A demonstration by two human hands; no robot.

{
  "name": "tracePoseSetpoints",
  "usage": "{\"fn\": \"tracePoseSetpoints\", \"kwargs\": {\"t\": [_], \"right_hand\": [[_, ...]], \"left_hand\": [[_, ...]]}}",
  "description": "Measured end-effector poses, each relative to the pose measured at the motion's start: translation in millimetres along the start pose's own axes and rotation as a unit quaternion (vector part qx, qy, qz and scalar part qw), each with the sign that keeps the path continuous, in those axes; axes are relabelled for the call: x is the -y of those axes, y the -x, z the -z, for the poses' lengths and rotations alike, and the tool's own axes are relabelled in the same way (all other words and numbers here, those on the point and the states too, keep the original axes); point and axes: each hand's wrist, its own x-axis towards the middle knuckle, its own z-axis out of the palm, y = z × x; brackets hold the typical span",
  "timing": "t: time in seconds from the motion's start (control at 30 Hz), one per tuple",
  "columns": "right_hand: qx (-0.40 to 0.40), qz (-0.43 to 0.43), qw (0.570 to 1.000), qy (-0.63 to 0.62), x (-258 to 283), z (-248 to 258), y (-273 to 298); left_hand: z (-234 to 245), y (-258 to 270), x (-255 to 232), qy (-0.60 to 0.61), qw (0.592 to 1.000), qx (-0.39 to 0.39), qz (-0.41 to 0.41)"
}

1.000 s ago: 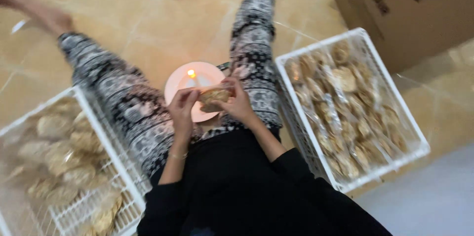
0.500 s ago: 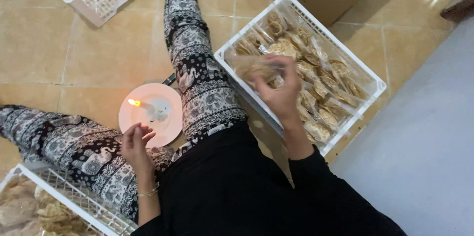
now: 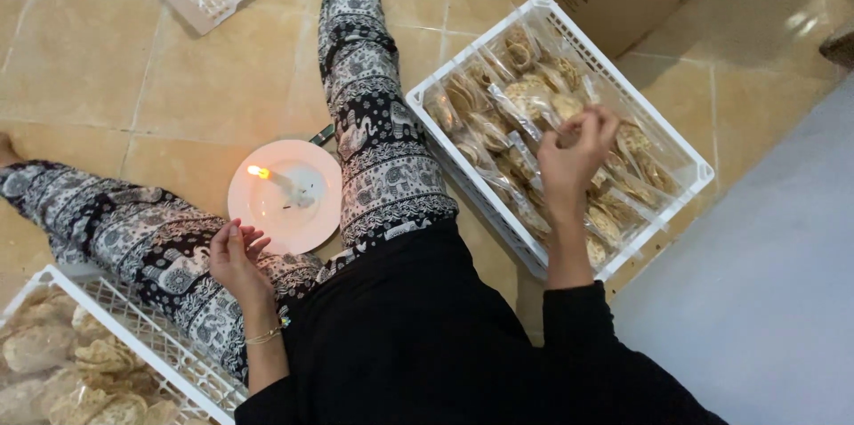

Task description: Sealing plastic bags containing food items using a candle flame and sorting them into crates

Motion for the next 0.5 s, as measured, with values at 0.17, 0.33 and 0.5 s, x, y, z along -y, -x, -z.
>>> {"fn": "tracePoseSetpoints", "kwargs": {"t": [0.17, 0.33, 0.5], "right_hand": [[-0.023, -0.027, 0.998, -0.059, 26.7, 19.8, -16.1], [-0.013, 0.033, 0.99, -0.136, 85.1, 1.8, -11.3], [0.109, 0.093, 0.955, -0.26, 147.4, -46.2, 43.6]], "left_hand": [[-0.7, 0.7, 2.2, -0.001, 1.0, -0.02, -0.001], [7.1, -5.1, 14.2, 0.002, 0.999, -0.048, -0.008], [21.3, 0.6, 2.1, 0.01, 0.997, -0.075, -0.003]]}}
